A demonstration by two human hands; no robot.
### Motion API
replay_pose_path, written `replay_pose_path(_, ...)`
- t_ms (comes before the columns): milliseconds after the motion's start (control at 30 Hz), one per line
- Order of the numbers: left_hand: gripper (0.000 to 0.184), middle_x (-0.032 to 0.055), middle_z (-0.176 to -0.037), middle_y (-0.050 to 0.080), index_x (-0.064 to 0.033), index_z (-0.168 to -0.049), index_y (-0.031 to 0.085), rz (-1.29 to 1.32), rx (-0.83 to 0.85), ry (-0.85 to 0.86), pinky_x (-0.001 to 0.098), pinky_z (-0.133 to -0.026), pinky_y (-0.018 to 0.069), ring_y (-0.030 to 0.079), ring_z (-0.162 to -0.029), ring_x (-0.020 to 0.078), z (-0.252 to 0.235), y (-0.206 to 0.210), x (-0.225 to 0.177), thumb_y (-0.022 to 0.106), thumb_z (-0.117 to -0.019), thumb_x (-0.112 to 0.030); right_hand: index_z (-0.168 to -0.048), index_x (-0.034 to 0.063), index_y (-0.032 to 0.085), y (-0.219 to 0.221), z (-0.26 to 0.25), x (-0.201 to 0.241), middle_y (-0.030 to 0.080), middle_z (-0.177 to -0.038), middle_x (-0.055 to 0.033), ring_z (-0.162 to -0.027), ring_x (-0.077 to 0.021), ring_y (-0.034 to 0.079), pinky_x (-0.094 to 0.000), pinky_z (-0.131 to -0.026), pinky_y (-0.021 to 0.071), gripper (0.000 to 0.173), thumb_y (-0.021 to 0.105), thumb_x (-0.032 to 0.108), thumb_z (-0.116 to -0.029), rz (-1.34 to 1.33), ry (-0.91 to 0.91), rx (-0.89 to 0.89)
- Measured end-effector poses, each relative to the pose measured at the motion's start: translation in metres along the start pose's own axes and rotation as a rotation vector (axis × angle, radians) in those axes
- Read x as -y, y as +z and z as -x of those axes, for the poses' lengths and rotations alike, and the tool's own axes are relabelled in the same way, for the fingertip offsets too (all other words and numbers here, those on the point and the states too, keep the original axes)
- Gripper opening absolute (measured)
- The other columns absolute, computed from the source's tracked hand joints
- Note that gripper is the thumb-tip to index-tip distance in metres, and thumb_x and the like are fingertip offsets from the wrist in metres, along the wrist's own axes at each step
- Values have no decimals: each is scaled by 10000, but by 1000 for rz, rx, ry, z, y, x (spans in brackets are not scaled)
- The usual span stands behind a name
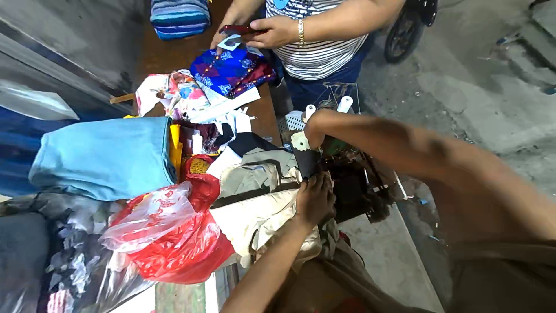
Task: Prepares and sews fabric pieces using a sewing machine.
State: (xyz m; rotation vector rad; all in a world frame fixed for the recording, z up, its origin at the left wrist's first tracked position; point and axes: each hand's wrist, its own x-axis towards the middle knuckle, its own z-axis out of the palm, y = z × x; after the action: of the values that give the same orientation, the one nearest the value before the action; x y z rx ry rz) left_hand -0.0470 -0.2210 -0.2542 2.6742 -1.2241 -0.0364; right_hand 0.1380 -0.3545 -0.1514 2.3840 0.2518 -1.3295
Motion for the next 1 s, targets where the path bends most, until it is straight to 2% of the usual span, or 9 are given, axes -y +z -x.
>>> replay_pose_path(233, 490, 100, -1464, 604, -60, -1368, 655, 36, 101, -14, 496, -1020, 485, 604, -1305, 305, -3, -8, 0, 494, -1015, -359, -1062, -57, 684, 4, 29, 14, 613, -1168, -277, -1087, -449, 605, -626, -782, 493, 357, 750, 243, -881, -112, -46, -271)
replay_pose_path(333, 513, 93, -1504, 567, -73, -1412, 620, 40, 175, -44, 502, -1071, 444, 561, -1354, 310, -5, -11, 0, 453, -1035, -379, -995, 11, 732, 12, 11, 18, 671, -1063, -222, -1002, -406, 652, -577, -727, 533, 271, 774, 238, -852, -140, -14, -439)
replay_pose_path(500, 457, 88, -1401, 654, -76, -1283, 721, 44, 4, -55, 498, -990, 516, 645, -1249, 304, -8, -2, 2, 548, -978, -371, -1026, -137, 618, 6, 56, 27, 624, -1021, -271, -962, -421, 645, -537, -708, 507, 136, 527, -54, -970, -136, 150, -407)
replay_pose_path(633, 400, 84, -1329, 697, -87, -1185, 767, 36, -68, -68, 485, -934, 551, 688, -1169, 291, -18, 2, 4, 608, -946, -365, -975, -94, 654, 16, 58, 21, 639, -998, -251, -963, -413, 642, -549, -725, 498, 127, 555, -17, -954, -261, 85, -467)
replay_pose_path(767, 414, 76, -1280, 725, -78, -1181, 773, -4, -129, -69, 468, -919, 560, 704, -1148, 269, -19, 9, 5, 546, -979, -359, -1077, -95, 649, 18, 54, 20, 628, -1104, -268, -1042, -430, 624, -567, -771, 499, 183, 591, 41, -969, -291, 79, -469)
replay_pose_path(833, 438, 72, -1304, 715, -70, -1206, 765, 11, -133, -81, 470, -939, 552, 697, -1166, 271, -17, 13, 5, 514, -989, -356, -1232, -27, 664, 29, 52, 18, 620, -1218, -280, -1129, -474, 585, -613, -856, 482, 346, 636, 224, -996, -303, -26, -755)
replay_pose_path(900, 443, 67, -1290, 723, -71, -1203, 769, 37, -149, -90, 475, -936, 554, 700, -1162, 273, -17, 14, 6, 525, -980, -367, -1312, 98, 682, 53, 52, 18, 677, -1139, -199, -1057, -418, 635, -549, -824, 520, 389, 550, 343, -1040, -361, -158, -1326)
replay_pose_path(967, 412, 62, -1227, 750, -95, -1143, 795, 59, -162, -89, 482, -905, 560, 716, -1118, 272, -17, 11, 6, 559, -955, -375, -1126, 106, 768, 91, 58, 29, 712, -940, -111, -900, -284, 678, -449, -773, 556, 275, 581, 273, -1011, -668, -157, -1857)
replay_pose_path(1000, 398, 62, -1216, 753, -106, -1127, 800, 79, -150, -86, 489, -904, 553, 717, -1102, 276, -17, 9, 5, 572, -952, -382, -1067, 62, 749, 122, 62, 38, 713, -924, -107, -883, -225, 678, -406, -809, 566, 224, 596, 209, -995, -916, -111, -1969)
